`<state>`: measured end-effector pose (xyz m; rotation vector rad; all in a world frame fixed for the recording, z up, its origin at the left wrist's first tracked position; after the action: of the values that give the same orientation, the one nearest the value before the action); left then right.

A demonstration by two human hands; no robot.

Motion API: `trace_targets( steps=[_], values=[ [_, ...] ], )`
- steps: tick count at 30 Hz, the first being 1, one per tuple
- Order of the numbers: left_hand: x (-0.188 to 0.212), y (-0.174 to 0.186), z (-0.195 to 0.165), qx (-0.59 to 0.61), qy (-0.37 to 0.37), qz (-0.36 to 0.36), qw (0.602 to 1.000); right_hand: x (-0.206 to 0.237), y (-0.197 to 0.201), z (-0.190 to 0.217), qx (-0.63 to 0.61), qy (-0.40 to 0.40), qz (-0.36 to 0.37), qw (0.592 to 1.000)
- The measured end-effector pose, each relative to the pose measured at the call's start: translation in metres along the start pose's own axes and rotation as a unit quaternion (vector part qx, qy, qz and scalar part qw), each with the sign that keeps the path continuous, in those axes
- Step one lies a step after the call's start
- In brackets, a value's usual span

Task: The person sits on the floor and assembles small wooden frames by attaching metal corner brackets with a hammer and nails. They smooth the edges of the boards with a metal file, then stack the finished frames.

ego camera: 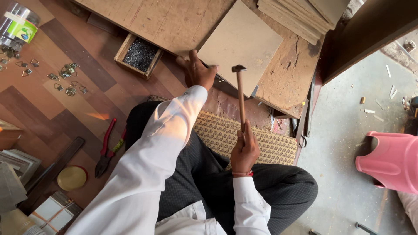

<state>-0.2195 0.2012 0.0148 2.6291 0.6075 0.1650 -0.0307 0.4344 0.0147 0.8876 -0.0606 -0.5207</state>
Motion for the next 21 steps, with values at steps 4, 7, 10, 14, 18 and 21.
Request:
trace_targets(
  steps=[4,7,10,14,18,21],
  values=[
    [-0.002,-0.009,0.005,0.031,0.003,-0.013,0.999,0.0,0.0,0.008,0.008,0.072,-0.02,0.997],
    [-0.008,-0.015,0.007,0.02,-0.04,-0.019,0.999,-0.004,-0.006,0.006,0.044,0.032,0.002,0.999],
    [-0.012,-0.016,0.008,0.014,-0.083,-0.069,0.994,-0.002,0.005,0.015,0.008,0.081,-0.061,0.995],
    [-0.012,-0.025,0.015,0.005,-0.084,-0.061,0.995,-0.003,0.005,0.016,-0.004,0.056,-0.013,0.998],
    [-0.016,-0.035,0.025,-0.007,-0.073,-0.038,0.997,-0.006,0.006,0.006,-0.002,-0.001,-0.007,1.0],
    [-0.014,-0.027,0.015,-0.035,-0.206,-0.141,0.968,-0.002,0.013,0.007,-0.048,0.046,-0.074,0.995]
  ],
)
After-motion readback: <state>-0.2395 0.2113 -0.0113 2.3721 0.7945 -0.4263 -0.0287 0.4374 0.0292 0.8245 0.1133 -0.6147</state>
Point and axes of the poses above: each hand's wrist, its own x-axis away from the middle knuckle, its own y-axis out of the back of the hand, z = x × y, the point moved 6 cm from there along -x, towards the middle knuckle, and after that the axes turned 15 degrees about -y, right-handed, at the moved point
